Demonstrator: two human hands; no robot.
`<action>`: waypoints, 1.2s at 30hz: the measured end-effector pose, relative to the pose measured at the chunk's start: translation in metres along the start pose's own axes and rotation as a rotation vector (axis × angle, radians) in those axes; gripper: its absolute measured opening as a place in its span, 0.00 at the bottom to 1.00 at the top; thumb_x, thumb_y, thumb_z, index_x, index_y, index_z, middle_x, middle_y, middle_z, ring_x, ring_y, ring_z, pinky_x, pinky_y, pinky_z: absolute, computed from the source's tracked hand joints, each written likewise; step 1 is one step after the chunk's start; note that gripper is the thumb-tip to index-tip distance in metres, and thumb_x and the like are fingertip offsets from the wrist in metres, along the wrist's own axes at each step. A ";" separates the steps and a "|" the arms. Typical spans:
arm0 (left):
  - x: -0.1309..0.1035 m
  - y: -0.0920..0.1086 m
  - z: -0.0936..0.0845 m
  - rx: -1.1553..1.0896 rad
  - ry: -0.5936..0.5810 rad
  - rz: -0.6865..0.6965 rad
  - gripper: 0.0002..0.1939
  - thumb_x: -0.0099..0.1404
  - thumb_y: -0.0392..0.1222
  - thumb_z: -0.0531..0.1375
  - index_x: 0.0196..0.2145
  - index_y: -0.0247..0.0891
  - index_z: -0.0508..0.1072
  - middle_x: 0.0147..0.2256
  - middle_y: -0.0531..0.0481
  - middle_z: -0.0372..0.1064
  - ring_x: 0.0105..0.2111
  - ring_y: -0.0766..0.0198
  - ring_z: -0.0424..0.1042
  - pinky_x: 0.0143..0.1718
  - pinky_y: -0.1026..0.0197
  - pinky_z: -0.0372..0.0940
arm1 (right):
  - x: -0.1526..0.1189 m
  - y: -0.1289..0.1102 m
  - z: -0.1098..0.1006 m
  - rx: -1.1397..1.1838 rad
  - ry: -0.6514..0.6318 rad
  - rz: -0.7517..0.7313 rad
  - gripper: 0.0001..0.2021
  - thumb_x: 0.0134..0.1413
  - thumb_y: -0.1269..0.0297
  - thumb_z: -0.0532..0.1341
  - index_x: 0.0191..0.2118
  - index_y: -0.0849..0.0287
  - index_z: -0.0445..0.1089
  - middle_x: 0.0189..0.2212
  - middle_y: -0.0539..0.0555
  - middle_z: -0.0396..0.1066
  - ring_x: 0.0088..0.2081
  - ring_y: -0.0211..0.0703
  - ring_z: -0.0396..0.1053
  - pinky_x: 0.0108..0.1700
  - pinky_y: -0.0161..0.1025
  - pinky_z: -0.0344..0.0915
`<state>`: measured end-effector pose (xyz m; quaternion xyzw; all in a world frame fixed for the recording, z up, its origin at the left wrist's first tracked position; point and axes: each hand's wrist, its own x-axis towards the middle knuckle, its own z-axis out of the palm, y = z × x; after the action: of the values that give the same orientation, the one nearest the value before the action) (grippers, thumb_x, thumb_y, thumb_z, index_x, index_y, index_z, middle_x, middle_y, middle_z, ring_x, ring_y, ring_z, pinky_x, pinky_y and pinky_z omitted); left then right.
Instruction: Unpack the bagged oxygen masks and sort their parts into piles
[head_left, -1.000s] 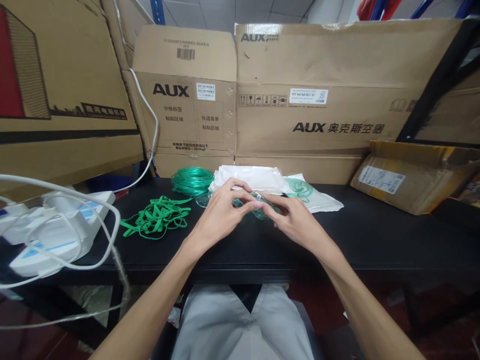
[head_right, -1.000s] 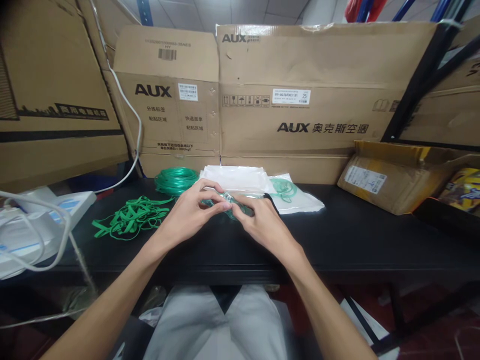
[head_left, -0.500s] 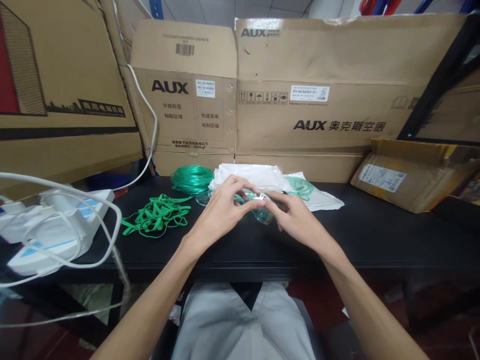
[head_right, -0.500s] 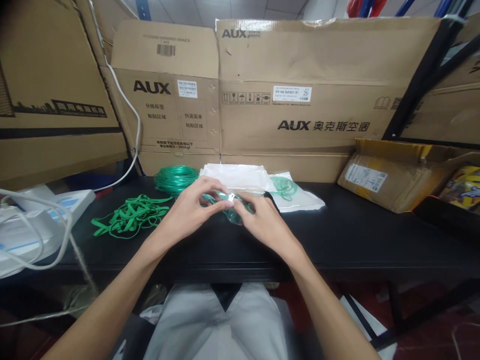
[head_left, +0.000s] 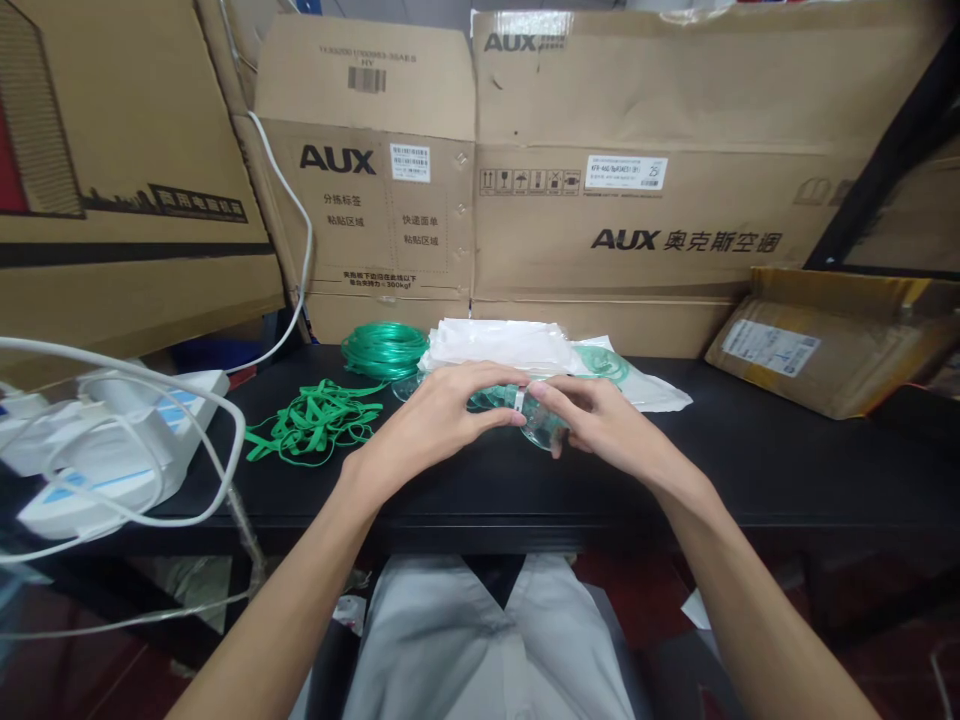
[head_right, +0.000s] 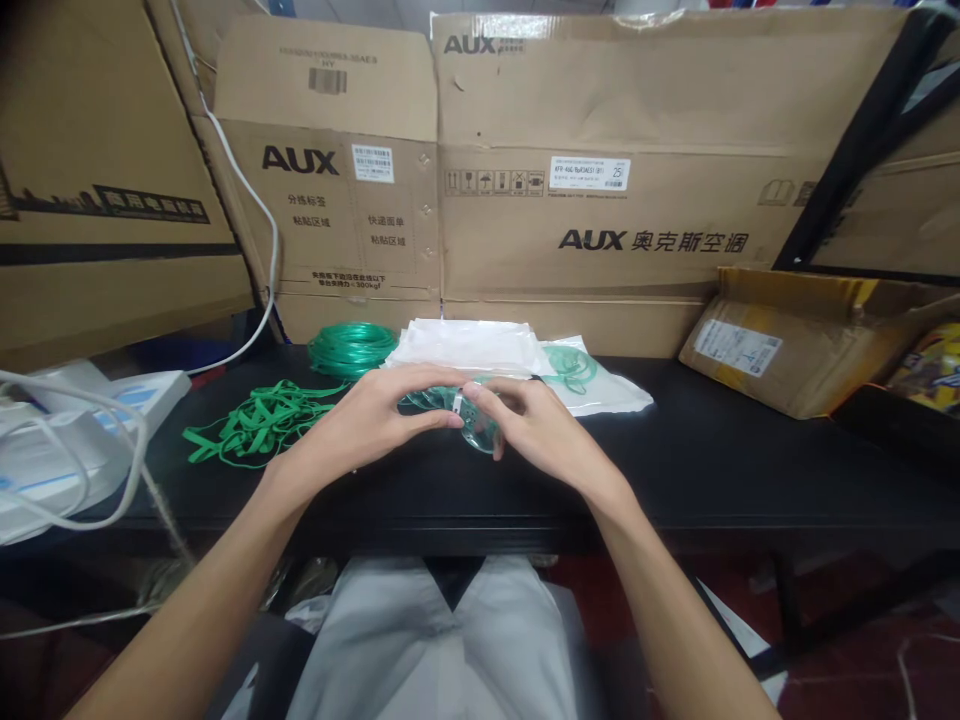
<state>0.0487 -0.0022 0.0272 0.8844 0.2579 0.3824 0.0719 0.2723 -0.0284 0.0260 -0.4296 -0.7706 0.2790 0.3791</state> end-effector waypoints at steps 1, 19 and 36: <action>0.000 0.000 -0.001 0.006 0.005 -0.008 0.17 0.67 0.45 0.67 0.54 0.46 0.77 0.54 0.54 0.76 0.55 0.60 0.73 0.59 0.61 0.62 | -0.001 -0.001 -0.001 0.004 0.001 -0.002 0.21 0.67 0.44 0.57 0.43 0.57 0.77 0.33 0.51 0.76 0.24 0.37 0.72 0.29 0.36 0.67; -0.001 0.011 -0.007 -0.009 0.011 -0.133 0.18 0.66 0.51 0.67 0.52 0.47 0.79 0.50 0.54 0.79 0.50 0.57 0.76 0.56 0.58 0.66 | -0.004 0.001 -0.001 -0.077 0.050 -0.110 0.15 0.61 0.56 0.65 0.51 0.51 0.72 0.51 0.52 0.75 0.30 0.39 0.73 0.35 0.40 0.70; -0.052 -0.004 -0.035 0.165 -0.239 -0.252 0.09 0.71 0.52 0.61 0.39 0.45 0.74 0.51 0.53 0.74 0.52 0.58 0.71 0.56 0.55 0.63 | -0.006 0.011 -0.011 -0.296 0.151 -0.029 0.17 0.61 0.48 0.63 0.50 0.50 0.72 0.25 0.46 0.68 0.25 0.42 0.66 0.30 0.38 0.62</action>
<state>-0.0078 -0.0275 0.0168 0.8871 0.3866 0.2402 0.0766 0.2881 -0.0271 0.0223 -0.4895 -0.7787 0.1239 0.3723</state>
